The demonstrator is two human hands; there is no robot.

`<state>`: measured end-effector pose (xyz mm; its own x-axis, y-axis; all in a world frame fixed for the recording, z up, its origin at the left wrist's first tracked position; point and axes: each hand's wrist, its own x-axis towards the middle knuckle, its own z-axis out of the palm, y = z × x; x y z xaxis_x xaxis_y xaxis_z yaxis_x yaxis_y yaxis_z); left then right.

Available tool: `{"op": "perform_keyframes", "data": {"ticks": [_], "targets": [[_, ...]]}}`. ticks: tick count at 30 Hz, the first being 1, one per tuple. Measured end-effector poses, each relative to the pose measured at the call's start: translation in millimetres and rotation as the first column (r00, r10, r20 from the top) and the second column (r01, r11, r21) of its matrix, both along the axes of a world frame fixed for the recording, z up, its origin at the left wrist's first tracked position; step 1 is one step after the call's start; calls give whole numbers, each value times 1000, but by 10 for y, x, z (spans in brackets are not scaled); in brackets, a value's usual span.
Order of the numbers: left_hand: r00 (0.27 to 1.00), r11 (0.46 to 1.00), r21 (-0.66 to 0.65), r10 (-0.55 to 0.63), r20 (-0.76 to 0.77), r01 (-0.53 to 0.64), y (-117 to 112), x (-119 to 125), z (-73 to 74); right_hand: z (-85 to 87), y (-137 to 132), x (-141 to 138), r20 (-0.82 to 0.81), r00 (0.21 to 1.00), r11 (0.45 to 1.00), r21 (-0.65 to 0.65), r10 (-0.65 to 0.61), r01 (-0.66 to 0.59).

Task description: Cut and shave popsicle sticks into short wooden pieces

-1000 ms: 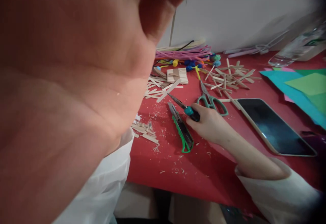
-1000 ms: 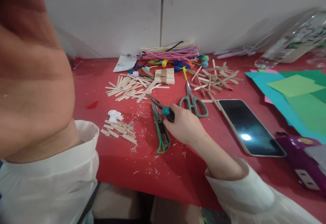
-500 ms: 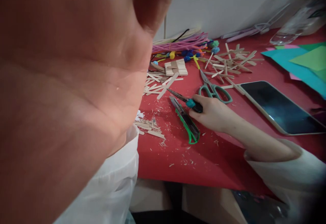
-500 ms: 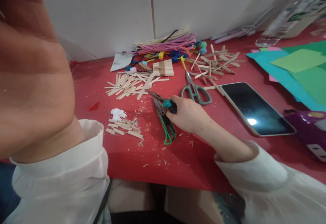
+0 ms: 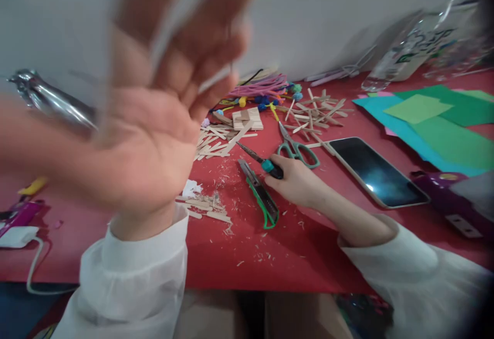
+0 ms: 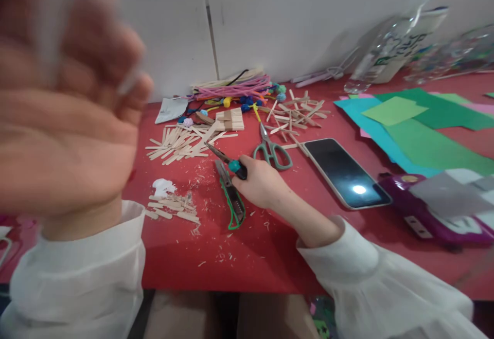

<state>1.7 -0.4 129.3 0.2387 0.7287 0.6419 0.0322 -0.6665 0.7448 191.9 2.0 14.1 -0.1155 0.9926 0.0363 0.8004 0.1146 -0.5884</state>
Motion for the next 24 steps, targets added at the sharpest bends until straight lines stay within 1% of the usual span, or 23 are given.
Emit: {"op": "perform_keyframes", "data": {"ticks": [1,2,3,4,5,7,9,12,14,16,18,20,24], "targets": [[999,998,-39,-42,18,43,109,26,-80,-7,3,7,-42,999,1000,-3,1,-1],[999,997,-73,-1,-53,-3,220,39,-197,-12,5,12,-79,997,1000,-13,3,-4],[985,986,-122,91,-150,-110,324,40,-337,-15,5,14,-110,994,1000,-28,6,-9],[960,970,-156,147,-239,-188,412,33,-487,-13,3,12,-135,991,999,-46,7,-13],[943,957,-188,158,-293,-219,479,19,-632,-7,-2,6,-155,988,998,-64,8,-18],[938,945,-266,92,-335,-188,546,-13,-859,19,-19,-17,-182,983,995,-94,12,-29],[939,936,-311,54,-339,-166,541,-39,-976,55,-44,-46,-188,982,992,-118,16,-39],[930,939,-303,45,-366,-165,489,-54,-1006,96,-85,-84,-182,983,989,-141,17,-43],[921,944,-300,11,-389,-138,458,-52,-1005,96,-101,-97,-167,986,990,-132,18,-40],[920,943,-289,39,-391,-163,436,-41,-1015,75,-104,-98,-155,987,987,-150,33,-57],[912,949,-240,95,-399,-204,418,-25,-1031,51,-99,-96,-163,986,986,-154,43,-69],[907,952,-213,122,-403,-222,401,-10,-1039,42,-99,-93,-182,982,983,-162,52,-83],[911,946,-238,115,-396,-223,380,1,-1034,86,-118,-66,-285,956,961,-240,69,-141]]}}
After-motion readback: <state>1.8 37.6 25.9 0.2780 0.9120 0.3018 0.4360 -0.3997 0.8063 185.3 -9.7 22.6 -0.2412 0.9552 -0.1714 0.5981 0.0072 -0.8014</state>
